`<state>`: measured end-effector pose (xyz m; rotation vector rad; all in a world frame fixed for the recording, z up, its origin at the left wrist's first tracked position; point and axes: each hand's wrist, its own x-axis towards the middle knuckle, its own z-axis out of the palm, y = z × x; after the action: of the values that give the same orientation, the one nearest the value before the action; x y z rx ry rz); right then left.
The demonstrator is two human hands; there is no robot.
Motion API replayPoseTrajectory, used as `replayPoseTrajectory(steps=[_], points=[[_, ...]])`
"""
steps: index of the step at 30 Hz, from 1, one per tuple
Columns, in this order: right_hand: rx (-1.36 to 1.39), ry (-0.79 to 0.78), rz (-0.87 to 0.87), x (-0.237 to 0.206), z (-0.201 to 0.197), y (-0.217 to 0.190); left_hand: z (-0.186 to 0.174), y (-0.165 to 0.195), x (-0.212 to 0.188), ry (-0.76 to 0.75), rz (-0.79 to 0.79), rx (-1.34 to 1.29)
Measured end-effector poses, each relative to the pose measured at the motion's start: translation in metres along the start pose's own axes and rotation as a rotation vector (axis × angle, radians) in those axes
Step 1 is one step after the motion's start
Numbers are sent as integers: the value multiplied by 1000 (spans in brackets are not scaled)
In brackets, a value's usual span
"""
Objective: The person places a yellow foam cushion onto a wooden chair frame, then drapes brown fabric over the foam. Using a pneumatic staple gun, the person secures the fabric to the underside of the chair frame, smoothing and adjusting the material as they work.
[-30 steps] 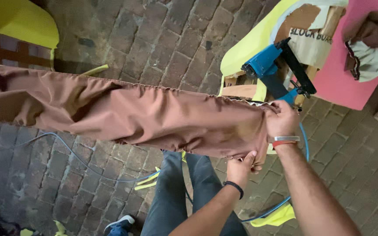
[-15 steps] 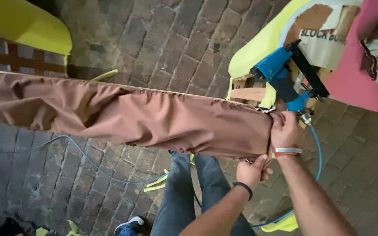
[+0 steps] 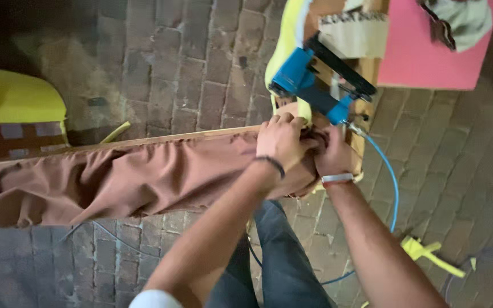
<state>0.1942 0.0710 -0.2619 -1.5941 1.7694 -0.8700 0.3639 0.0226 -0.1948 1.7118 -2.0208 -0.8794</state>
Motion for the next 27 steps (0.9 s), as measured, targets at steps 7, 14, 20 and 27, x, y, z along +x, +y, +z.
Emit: replayPoseTrajectory(steps=[7, 14, 20, 27], points=[[-210, -13, 214, -7, -14, -18, 51, -15, 22, 49, 135, -132], [-33, -100, 684, -64, -43, -76, 57, -2, 17, 26, 112, -126], [226, -198, 818, -88, -32, -91, 52, 6, 13, 75, 119, -86], [774, 599, 1120, -112, 20, -70, 53, 4, 12, 47, 109, -52]])
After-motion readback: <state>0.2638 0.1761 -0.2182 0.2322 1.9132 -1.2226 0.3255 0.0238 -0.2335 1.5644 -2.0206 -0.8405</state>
